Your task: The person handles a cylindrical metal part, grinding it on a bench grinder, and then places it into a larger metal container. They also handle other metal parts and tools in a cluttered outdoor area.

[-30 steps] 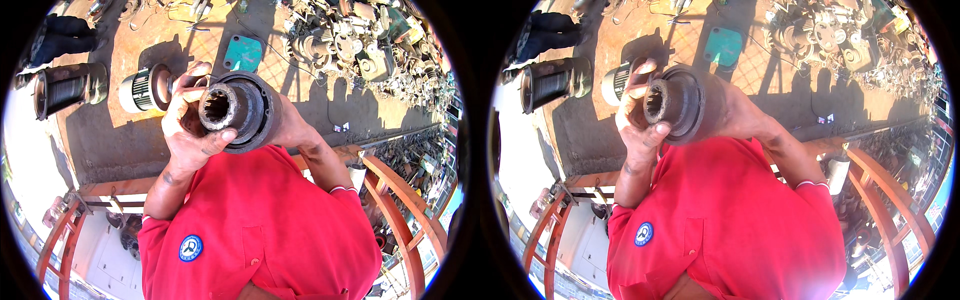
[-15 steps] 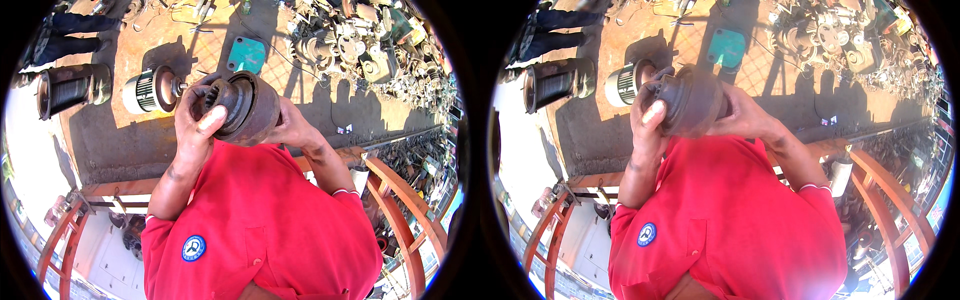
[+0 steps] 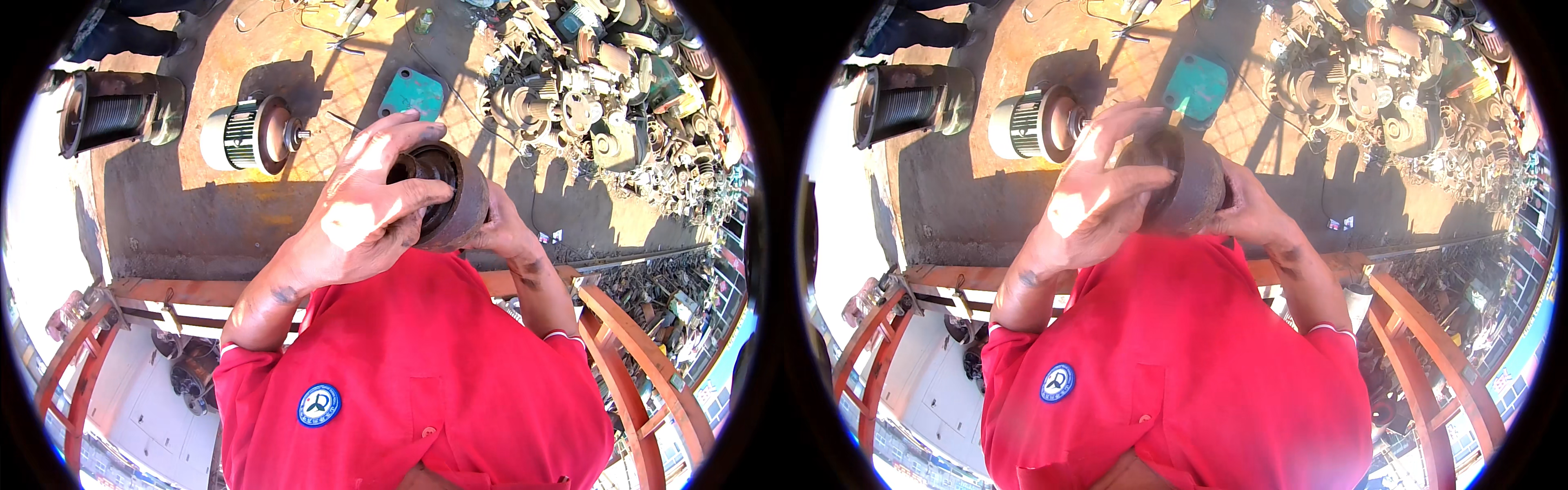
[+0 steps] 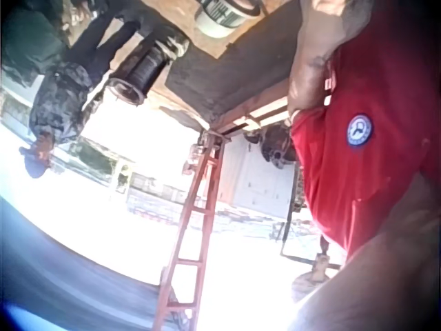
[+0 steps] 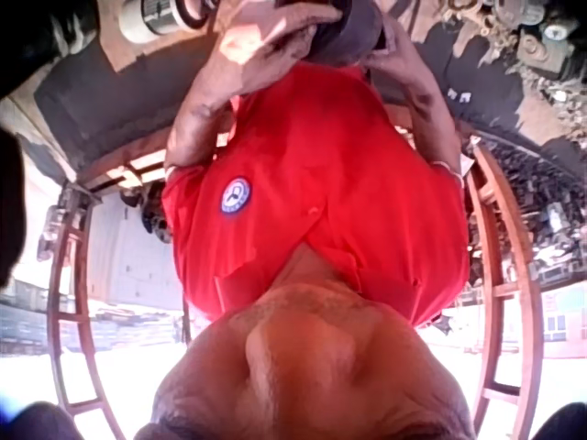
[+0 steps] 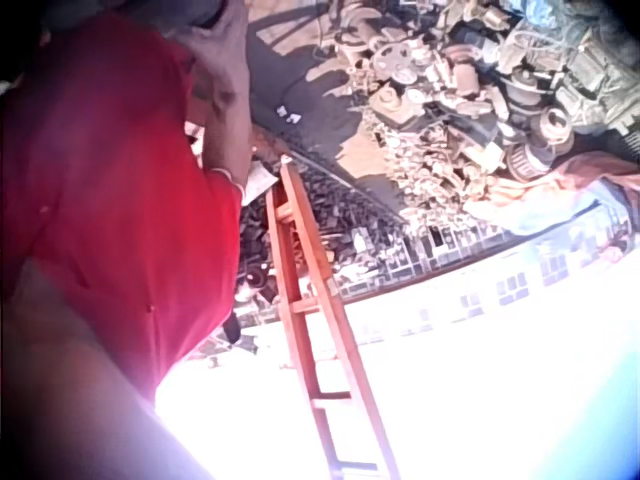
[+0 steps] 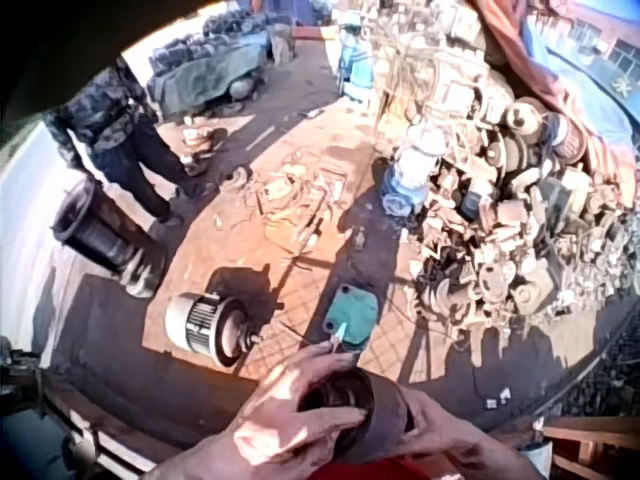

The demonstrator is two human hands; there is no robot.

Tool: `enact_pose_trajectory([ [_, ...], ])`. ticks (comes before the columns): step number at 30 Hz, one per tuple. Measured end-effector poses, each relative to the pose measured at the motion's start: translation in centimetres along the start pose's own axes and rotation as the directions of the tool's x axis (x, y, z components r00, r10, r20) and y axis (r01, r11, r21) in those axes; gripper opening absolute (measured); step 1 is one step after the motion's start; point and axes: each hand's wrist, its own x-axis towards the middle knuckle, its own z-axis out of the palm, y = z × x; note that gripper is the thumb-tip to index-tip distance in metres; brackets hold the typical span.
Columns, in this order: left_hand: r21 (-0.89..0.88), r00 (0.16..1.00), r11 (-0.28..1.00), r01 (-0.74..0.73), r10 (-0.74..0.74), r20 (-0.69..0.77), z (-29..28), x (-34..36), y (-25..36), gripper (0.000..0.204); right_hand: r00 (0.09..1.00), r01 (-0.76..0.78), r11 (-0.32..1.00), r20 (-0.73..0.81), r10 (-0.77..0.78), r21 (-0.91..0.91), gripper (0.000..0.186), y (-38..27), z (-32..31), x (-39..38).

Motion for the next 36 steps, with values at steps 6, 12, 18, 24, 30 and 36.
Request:
enact_pose_trajectory([
  [6, -0.181, 0.993, 0.978, 0.108, -0.099, 0.06, -0.8, -0.6, 0.0, 0.047, 1.0, -0.031, 0.999, -0.006, 0.031, 0.021, 0.089, 0.8, -0.3, 0.1],
  [12, -0.079, 0.993, 0.996, 0.041, -0.031, 0.116, -1.7, -0.2, -0.4, 0.041, 0.994, -0.105, 0.993, 0.03, 0.103, 0.054, 0.09, -0.6, 0.8, 0.2],
  [18, -0.081, 0.991, 0.996, 0.049, -0.038, 0.128, -2.4, 0.0, -0.2, 0.036, 0.992, -0.089, 0.993, 0.094, 0.081, 0.08, 0.088, 0.5, 0.5, 0.5],
  [24, -0.143, 0.988, 0.98, 0.138, -0.127, 0.083, -2.3, -1.0, -0.5, 0.049, 0.998, -0.04, 0.995, 0.057, 0.035, 0.092, 0.082, 1.2, 0.2, 0.6],
  [30, -0.193, 0.937, 0.917, 0.348, -0.349, 0.031, -2.0, -2.9, -1.6, 0.069, 0.999, 0.007, 0.995, 0.032, -0.01, 0.1, 0.084, 0.5, 0.4, 0.2],
  [36, -0.469, 0.926, 0.806, 0.36, -0.371, 0.075, -0.6, -3.4, -4.4, 0.063, 0.995, 0.042, 0.993, -0.082, -0.051, -0.115, 0.091, -1.2, 1.2, 1.1],
])
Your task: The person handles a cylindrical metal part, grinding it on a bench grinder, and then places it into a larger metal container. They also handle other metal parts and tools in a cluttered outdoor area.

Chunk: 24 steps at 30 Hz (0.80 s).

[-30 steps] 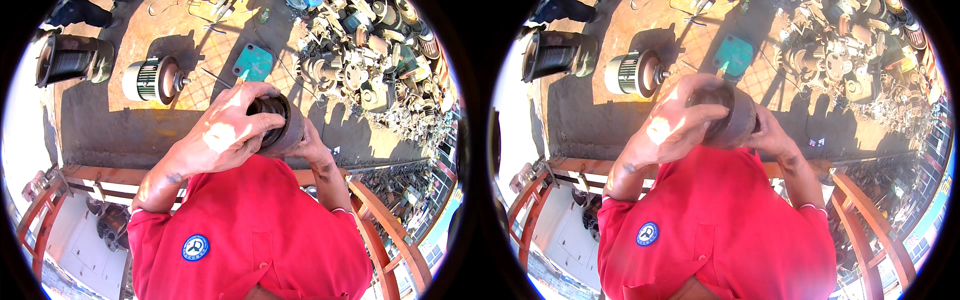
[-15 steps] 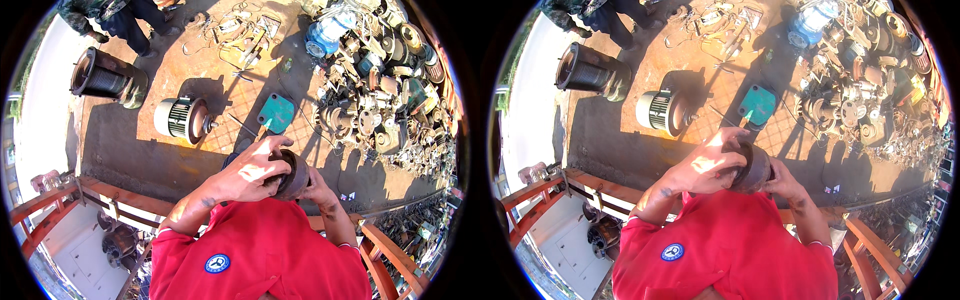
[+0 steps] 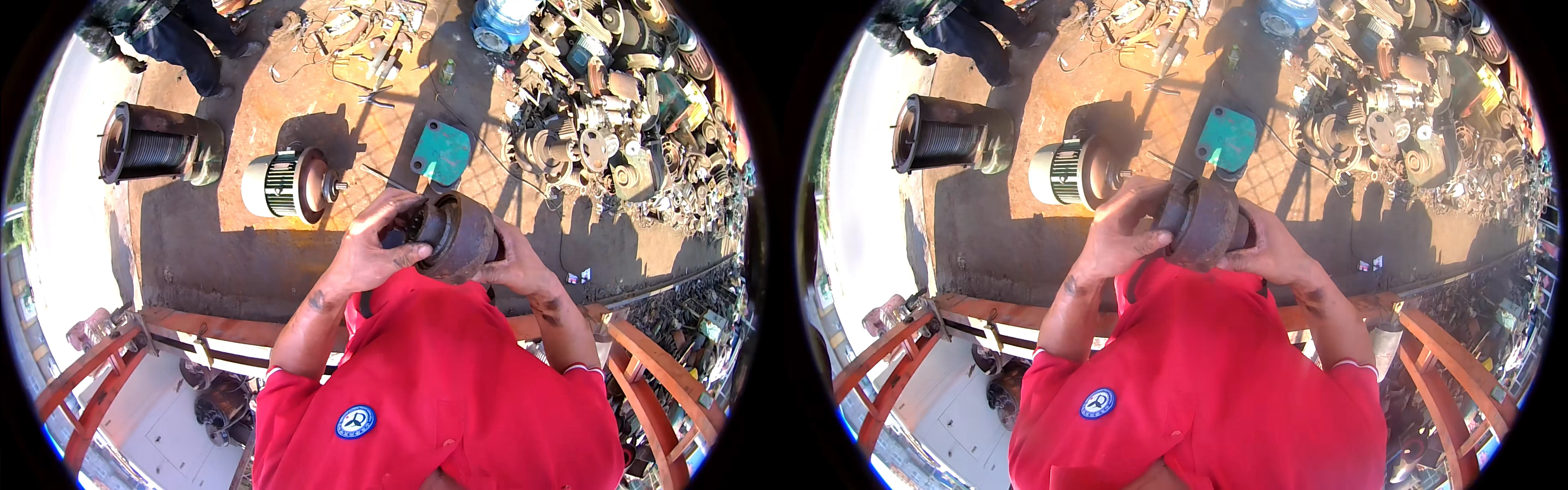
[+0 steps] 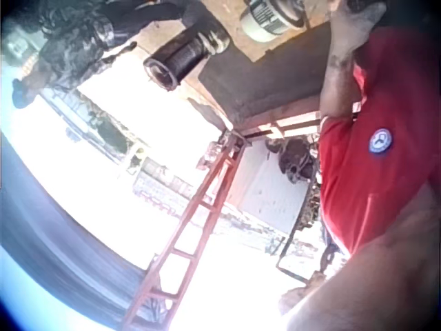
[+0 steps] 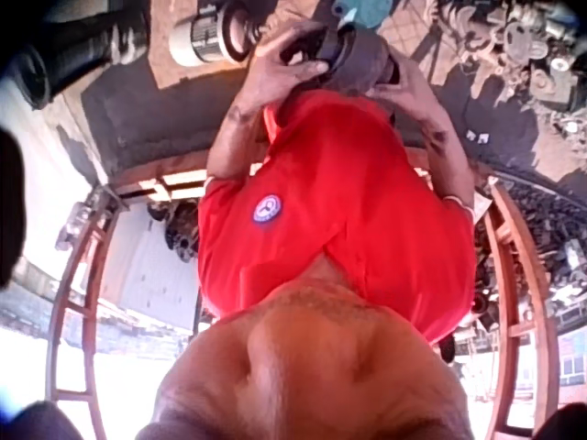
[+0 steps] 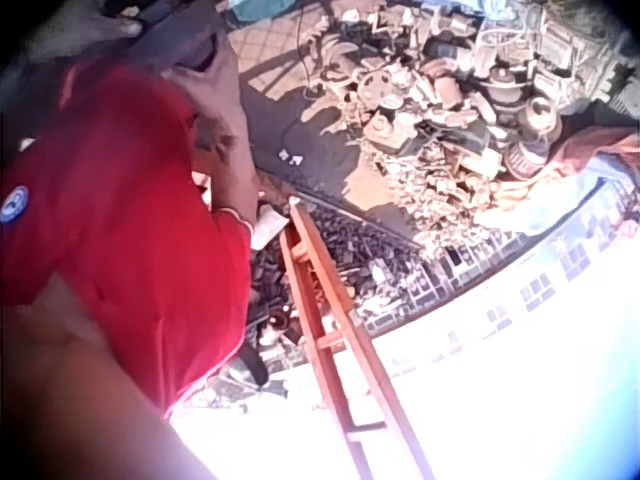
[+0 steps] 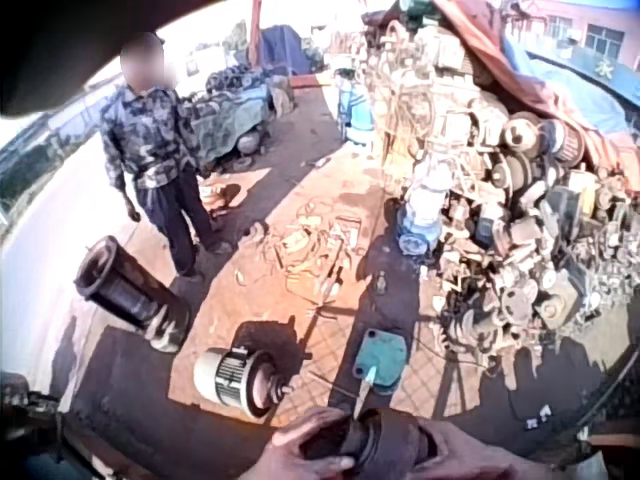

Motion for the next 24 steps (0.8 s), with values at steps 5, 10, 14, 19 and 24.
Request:
enact_pose_trajectory([
  [5, -0.253, 0.982, 0.949, -0.189, 0.177, -0.072, 0.5, -0.6, -0.7, 0.073, 0.993, -0.023, 0.986, 0.114, 0.004, 0.163, 0.092, 0.6, -0.2, 0.9],
  [10, -0.17, 0.985, 0.971, -0.165, 0.171, 0.02, 1.5, 1.6, 0.5, 0.074, 0.994, 0.001, 0.945, 0.105, -0.038, 0.328, 0.091, 1.4, -1.0, -0.5],
  [14, -0.104, 0.985, 0.987, 0.125, -0.111, 0.131, 2.0, 3.7, 0.0, 0.077, 0.997, 0.068, 0.998, -0.046, -0.067, 0.005, 0.074, 1.6, -2.6, -1.7],
  [19, -0.091, 0.907, 0.933, 0.349, -0.312, 0.282, 4.3, 6.4, -2.7, 0.09, 0.987, 0.097, 0.995, -0.127, -0.093, 0.019, 0.065, 4.7, -4.4, -3.1],
  [24, -0.075, 0.738, 0.835, 0.545, -0.436, 0.514, 10.1, 10.1, -4.5, 0.082, 0.955, 0.052, 0.988, -0.296, -0.006, 0.147, 0.063, 8.3, -6.1, -8.7],
])
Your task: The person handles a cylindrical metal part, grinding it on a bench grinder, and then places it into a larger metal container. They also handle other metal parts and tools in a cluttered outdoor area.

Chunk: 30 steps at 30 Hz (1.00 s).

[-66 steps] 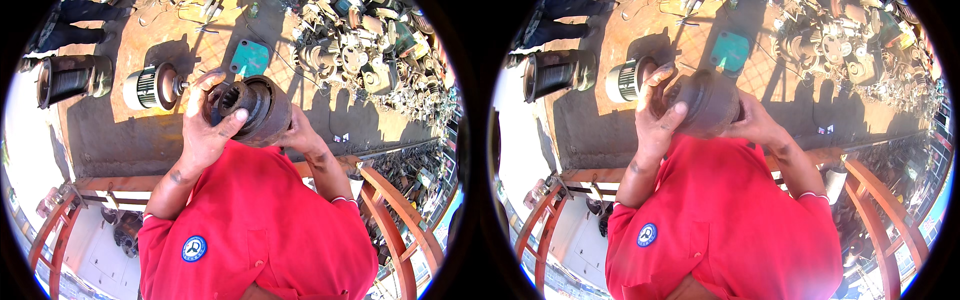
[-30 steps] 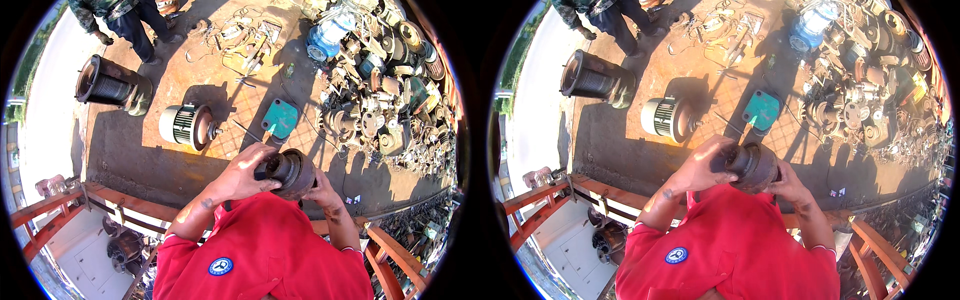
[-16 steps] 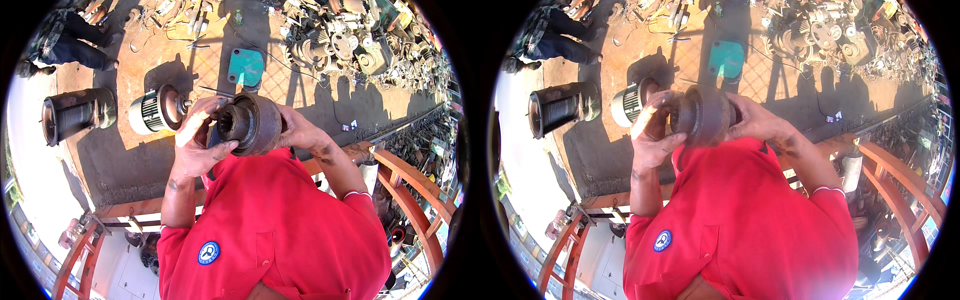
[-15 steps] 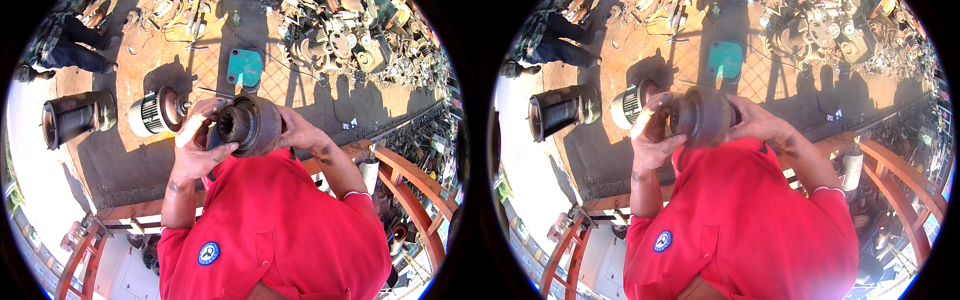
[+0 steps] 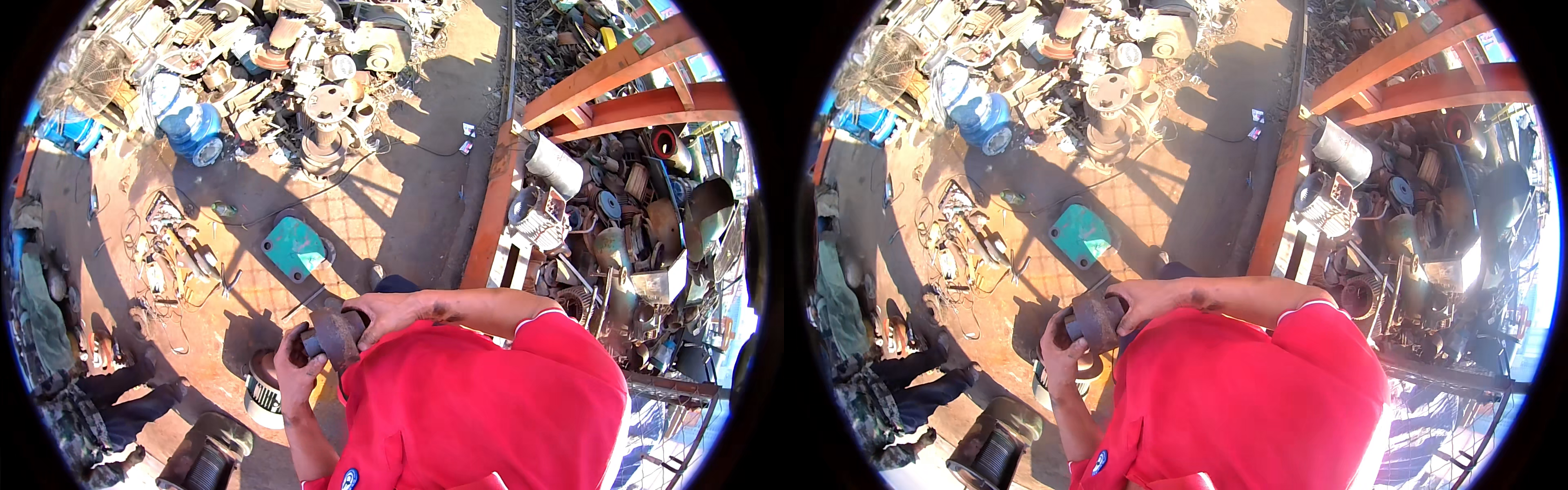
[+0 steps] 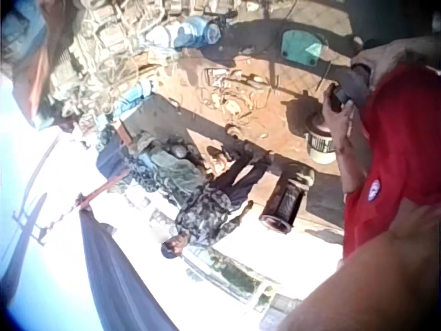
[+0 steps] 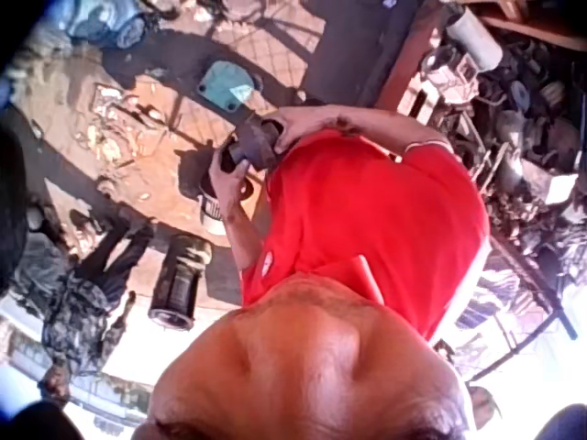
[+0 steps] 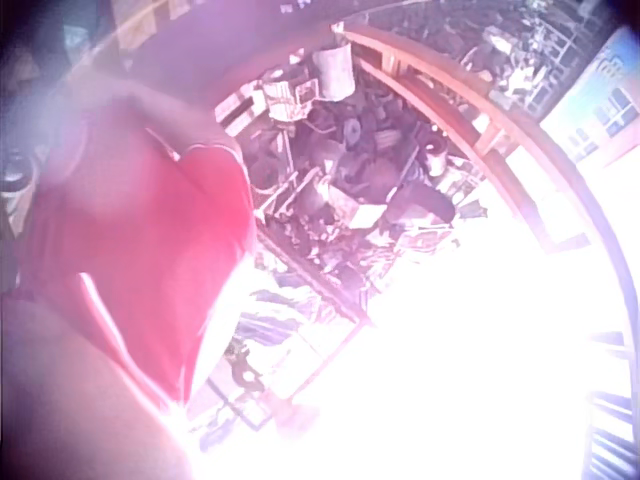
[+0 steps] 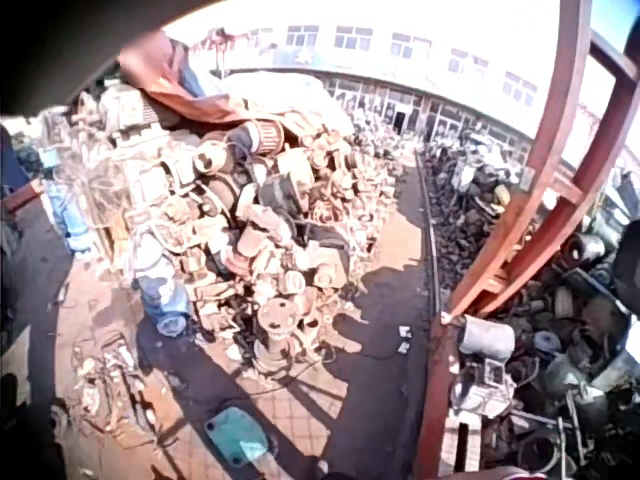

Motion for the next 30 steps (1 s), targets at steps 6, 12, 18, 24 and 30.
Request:
enact_pose_trajectory([
  [6, 0.1, 0.999, 0.995, -0.003, -0.001, 0.047, 6.9, 8.2, 1.0, 0.065, 0.985, 0.059, 0.996, -0.167, -0.047, 0.067, 0.061, 2.6, -7.0, -4.1],
  [12, 0.622, 0.992, 0.773, -0.123, 0.108, 0.062, 17.4, 18.1, 3.0, 0.058, 0.97, 0.112, 0.993, -0.223, -0.099, 0.046, 0.077, 6.4, -19.0, -6.6],
  [18, 0.942, 0.951, 0.309, -0.132, 0.306, 0.033, 23.9, 27.7, 1.8, 0.061, 0.856, -0.06, 0.981, -0.515, -0.046, -0.186, 0.072, 7.3, -32.4, -13.6],
  [24, 0.989, 0.946, 0.137, 0.047, 0.313, -0.089, 26.5, 37.1, 0.5, 0.061, 0.689, -0.092, 0.994, -0.716, 0.11, 0.064, 0.061, 9.8, -44.2, -22.1],
  [30, 0.991, 0.973, 0.123, 0.06, 0.213, -0.085, 31.1, 48.7, 0.6, 0.059, 0.56, 0.023, 0.997, -0.827, 0.046, 0.071, 0.055, 12.2, -56.3, -25.7],
])
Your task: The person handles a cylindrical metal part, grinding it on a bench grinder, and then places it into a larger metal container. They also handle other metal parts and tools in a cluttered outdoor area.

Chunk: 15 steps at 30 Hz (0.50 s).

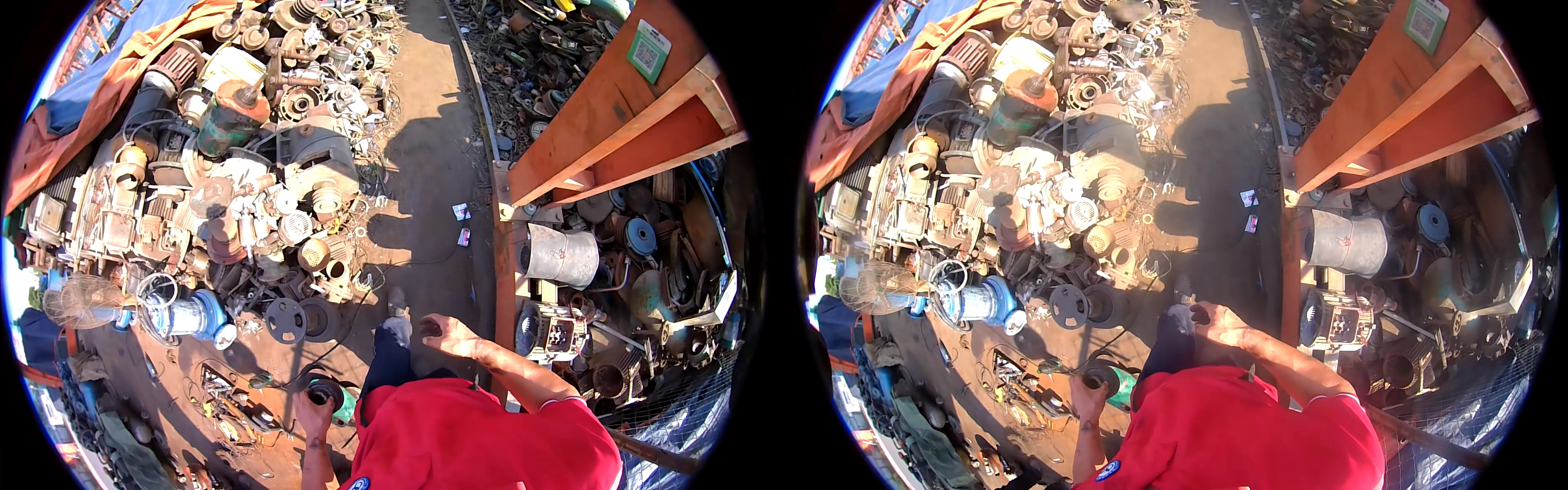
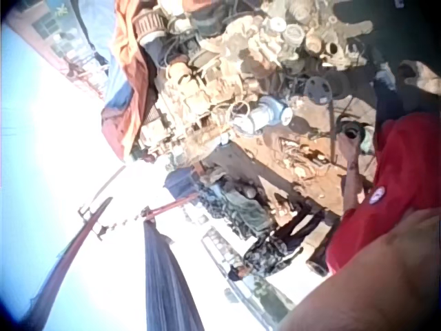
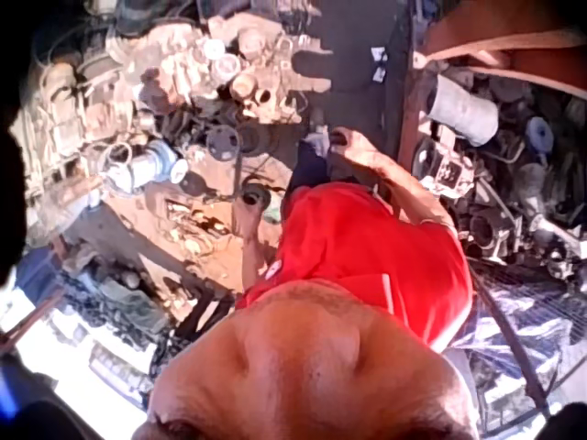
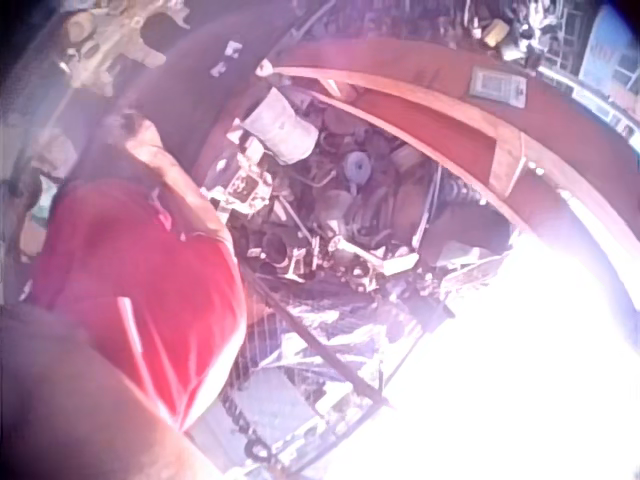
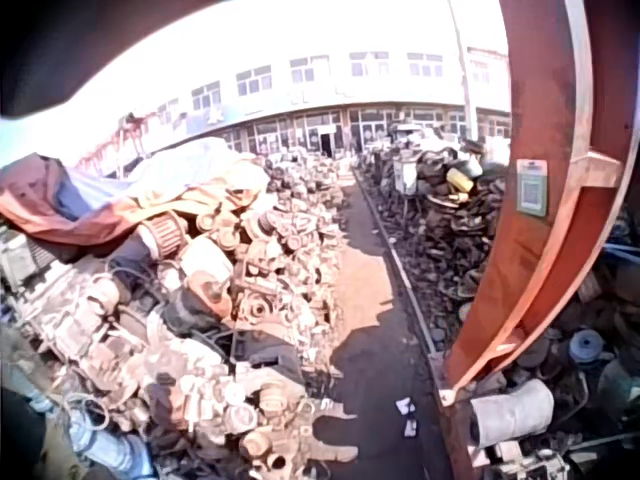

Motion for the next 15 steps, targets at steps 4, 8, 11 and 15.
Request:
enact_pose_trajectory([
  [4, 0.002, 0.998, 0.998, -0.061, 0.061, 0.009, 3.2, 9.1, 5.2, 0.057, 0.998, -0.068, 0.998, -0.01, 0.068, 0.005, 0.054, -0.3, -7.2, 8.1],
  [8, -0.009, 0.989, 0.991, -0.13, 0.131, 0.066, 3.8, 20.3, 14.8, 0.055, 0.973, -0.215, 0.971, -0.108, 0.204, -0.102, 0.059, -0.3, -15.7, 14.7],
  [11, -0.005, 0.978, 0.98, -0.2, 0.2, 0.058, 3.9, 28.4, 22.3, 0.057, 0.936, -0.308, 0.933, -0.234, 0.263, -0.183, 0.06, 0.9, -21.4, 19.4],
  [15, -0.037, 0.975, 0.975, -0.22, 0.221, 0.028, 4.3, 38.2, 32.1, 0.061, 0.91, -0.361, 0.915, -0.283, 0.304, -0.177, 0.06, 0.5, -28.2, 26.8],
])
